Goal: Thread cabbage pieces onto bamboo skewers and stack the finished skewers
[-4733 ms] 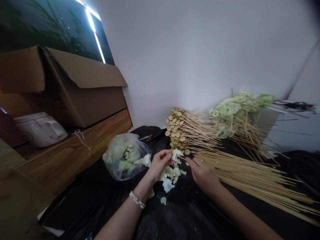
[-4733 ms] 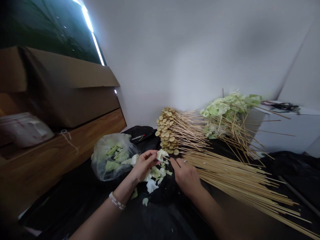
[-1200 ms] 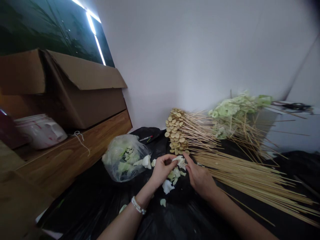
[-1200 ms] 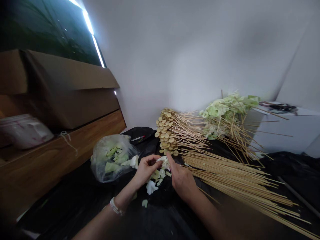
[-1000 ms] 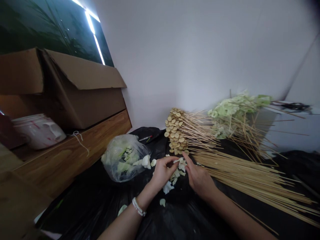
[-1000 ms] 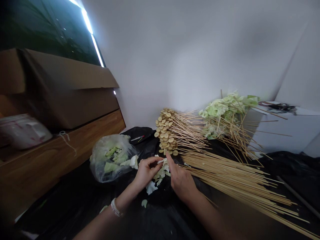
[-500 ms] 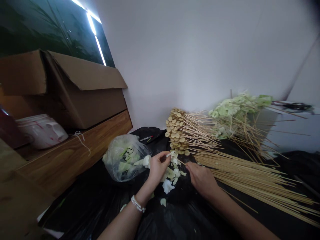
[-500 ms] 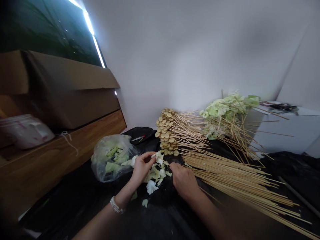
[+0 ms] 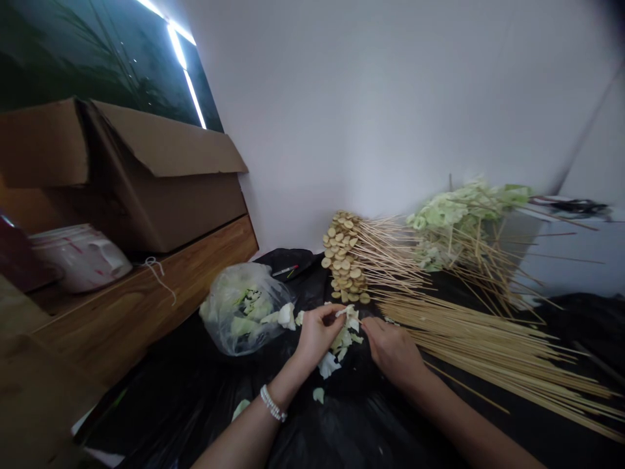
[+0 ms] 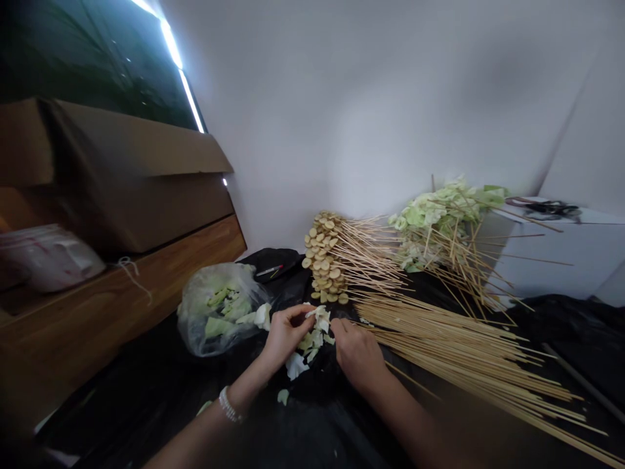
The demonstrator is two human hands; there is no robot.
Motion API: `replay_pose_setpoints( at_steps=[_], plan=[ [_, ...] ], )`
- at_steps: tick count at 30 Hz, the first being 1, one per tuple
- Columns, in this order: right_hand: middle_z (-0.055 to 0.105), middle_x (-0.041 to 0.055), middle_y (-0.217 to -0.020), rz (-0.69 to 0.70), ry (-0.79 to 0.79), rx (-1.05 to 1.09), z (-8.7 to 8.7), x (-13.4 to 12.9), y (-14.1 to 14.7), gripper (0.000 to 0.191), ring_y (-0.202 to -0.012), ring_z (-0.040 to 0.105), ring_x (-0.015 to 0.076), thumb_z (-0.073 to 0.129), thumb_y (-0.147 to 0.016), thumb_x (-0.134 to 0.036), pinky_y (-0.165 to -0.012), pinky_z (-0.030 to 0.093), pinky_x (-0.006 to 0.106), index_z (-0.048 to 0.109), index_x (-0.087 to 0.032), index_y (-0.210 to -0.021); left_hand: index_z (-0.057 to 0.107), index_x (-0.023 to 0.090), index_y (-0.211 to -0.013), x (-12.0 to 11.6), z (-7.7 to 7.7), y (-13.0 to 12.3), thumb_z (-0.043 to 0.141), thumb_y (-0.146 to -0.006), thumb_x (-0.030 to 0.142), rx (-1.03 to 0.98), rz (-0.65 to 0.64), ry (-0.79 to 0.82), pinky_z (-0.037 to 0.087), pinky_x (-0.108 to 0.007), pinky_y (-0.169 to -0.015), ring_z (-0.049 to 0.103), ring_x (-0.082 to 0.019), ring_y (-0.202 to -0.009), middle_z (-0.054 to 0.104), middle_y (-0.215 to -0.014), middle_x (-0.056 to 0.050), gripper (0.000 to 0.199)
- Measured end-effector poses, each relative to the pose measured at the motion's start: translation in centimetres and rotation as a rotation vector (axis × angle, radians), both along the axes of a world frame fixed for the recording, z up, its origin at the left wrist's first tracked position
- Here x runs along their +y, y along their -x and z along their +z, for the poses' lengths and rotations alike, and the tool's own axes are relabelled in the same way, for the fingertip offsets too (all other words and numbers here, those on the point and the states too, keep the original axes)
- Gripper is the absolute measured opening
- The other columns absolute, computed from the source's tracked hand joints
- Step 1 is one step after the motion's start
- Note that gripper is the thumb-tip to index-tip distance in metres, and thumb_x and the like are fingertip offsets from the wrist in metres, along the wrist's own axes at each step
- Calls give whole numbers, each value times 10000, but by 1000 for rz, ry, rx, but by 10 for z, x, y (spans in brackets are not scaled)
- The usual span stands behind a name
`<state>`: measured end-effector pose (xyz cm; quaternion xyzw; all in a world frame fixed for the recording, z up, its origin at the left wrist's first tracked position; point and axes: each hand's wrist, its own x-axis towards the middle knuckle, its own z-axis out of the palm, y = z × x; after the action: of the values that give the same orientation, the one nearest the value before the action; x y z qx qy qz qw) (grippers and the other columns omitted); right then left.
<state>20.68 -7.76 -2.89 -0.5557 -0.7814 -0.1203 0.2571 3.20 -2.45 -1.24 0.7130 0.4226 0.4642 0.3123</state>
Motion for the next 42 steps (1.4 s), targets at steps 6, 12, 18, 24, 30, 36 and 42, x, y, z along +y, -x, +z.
replay_pose_setpoints(
  at_steps=[6, 12, 18, 24, 30, 36, 42],
  plan=[
    [619, 4, -745, -41, 17, -40, 4, 0, 1, 194, -630, 556, 127, 411, -925, -135, -570, 254, 281, 574, -197, -840, 704, 192, -1001, -1, 3, 1, 627, -787, 305, 66, 88, -38, 478, -219, -597, 634, -136, -616, 722, -742, -20, 254],
    [635, 27, -769, -175, -28, -30, 14, 4, -16, 190, -646, 558, 134, 418, -927, -158, -568, 257, 283, 584, -189, -840, 691, 188, -868, 14, 6, 15, 653, -754, 344, 159, 20, 30, 461, -220, -592, 656, -160, -678, 722, -737, -31, 196],
    [639, 20, -775, -210, -30, -41, 15, 5, -21, 198, -627, 553, 131, 418, -935, -189, -549, 226, 289, 588, -195, -834, 727, 208, -832, 30, 4, 34, 582, -715, 164, 237, 71, 38, 474, -248, -660, 667, -182, -740, 743, -799, -29, 191],
    [643, 20, -779, -192, -5, -31, 15, 4, -18, 200, -641, 555, 132, 419, -933, -187, -549, 222, 288, 600, -197, -848, 748, 224, -881, 25, 2, 38, 608, -612, 94, 385, -133, 55, 480, -248, -705, 664, -188, -788, 747, -865, -20, 331],
    [649, 32, -795, -169, -21, -24, 14, 4, -18, 220, -662, 557, 132, 413, -939, -202, -572, 267, 272, 620, -191, -864, 760, 226, -810, 23, 3, 36, 612, -633, 129, 437, -105, 11, 457, -264, -700, 632, -190, -746, 726, -783, -23, 250],
    [655, 52, -796, -77, -87, 10, 12, 5, -16, 276, -741, 582, 140, 383, -961, -207, -645, 332, 249, 645, -178, -877, 719, 187, -792, 28, 10, 35, 566, -681, 137, 333, 195, -26, 447, -262, -667, 601, -163, -690, 688, -762, -32, 195],
    [656, 36, -791, 24, -150, 40, 7, 0, -8, 287, -671, 576, 109, 372, -966, -207, -625, 348, 232, 657, -179, -951, 669, 167, -729, 27, 12, 32, 587, -659, 192, 92, 230, 87, 431, -235, -591, 580, -137, -603, 662, -664, -9, 110]
  ],
)
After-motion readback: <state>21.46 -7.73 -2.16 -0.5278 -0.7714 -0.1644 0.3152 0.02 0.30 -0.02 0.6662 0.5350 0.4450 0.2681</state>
